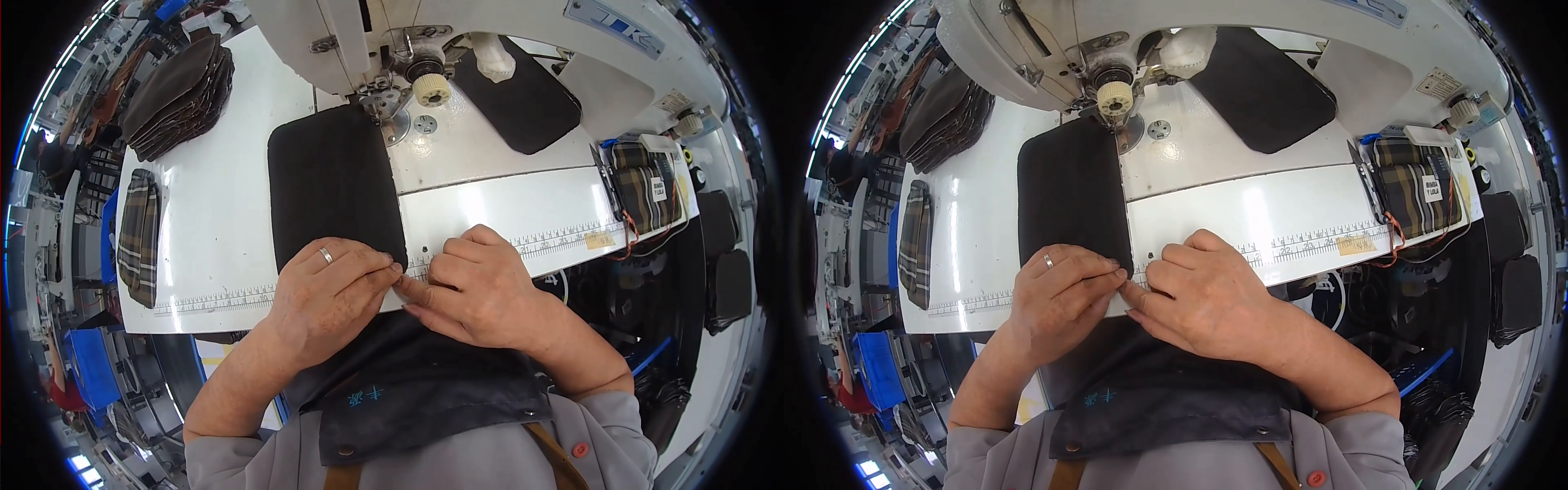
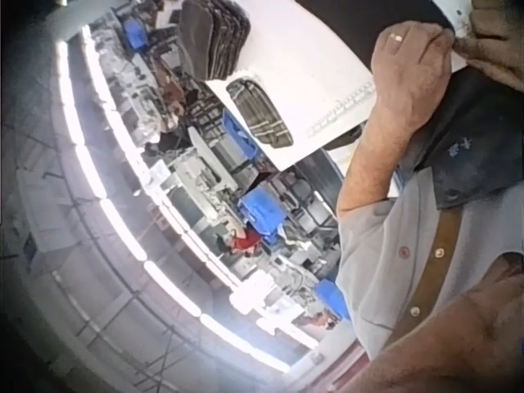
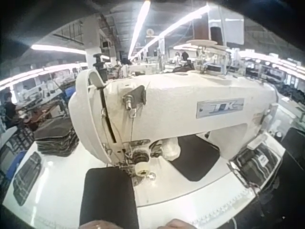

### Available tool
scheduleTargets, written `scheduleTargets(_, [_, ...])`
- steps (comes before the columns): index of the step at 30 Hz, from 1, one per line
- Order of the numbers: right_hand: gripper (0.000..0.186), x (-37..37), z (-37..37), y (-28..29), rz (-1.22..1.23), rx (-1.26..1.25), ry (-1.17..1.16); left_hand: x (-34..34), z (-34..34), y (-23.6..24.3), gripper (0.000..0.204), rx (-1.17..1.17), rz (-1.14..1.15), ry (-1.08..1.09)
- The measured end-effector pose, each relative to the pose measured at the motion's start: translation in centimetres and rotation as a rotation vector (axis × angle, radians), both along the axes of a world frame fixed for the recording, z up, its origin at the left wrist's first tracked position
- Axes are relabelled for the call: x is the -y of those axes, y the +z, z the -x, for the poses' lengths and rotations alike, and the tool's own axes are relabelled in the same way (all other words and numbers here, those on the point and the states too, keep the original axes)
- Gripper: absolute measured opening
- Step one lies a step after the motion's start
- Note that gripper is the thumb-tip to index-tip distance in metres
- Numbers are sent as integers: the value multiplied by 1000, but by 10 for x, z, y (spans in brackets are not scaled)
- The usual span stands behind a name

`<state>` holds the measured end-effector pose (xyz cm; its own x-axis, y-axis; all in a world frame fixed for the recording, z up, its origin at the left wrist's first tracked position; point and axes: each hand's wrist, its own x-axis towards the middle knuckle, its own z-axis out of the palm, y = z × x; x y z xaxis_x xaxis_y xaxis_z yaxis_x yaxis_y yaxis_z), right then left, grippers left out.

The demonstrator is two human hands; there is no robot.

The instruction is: Sewing pieces of leather and fabric lining together using an industrial sewing machine.

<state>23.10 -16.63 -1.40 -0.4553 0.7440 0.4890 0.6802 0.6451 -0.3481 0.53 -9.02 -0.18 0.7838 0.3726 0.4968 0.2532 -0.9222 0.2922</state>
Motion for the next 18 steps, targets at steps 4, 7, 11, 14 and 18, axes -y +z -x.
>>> scheduleTargets(4, [26, 0, -1, 0, 14, -1, 9, -2, 4, 3, 23, -35, -4, -26])
scheduleTargets(7, [25, 0, -2, 1, 12, -3, 12, -2, 5, 5, 21, -49, 48, -43])
scheduleTargets(11, [20, -1, -6, 0, 83, -94, 31, 0, 7, 11, 22, -93, 85, -26])
scheduleTargets(14, [21, -6, -6, 3, 114, -177, 11, -1, 2, 11, 19, -122, 82, -28])
scheduleTargets(18, [22, -16, 6, 5, 74, -199, -53, -3, 3, -1, 16, -17, 33, 9])
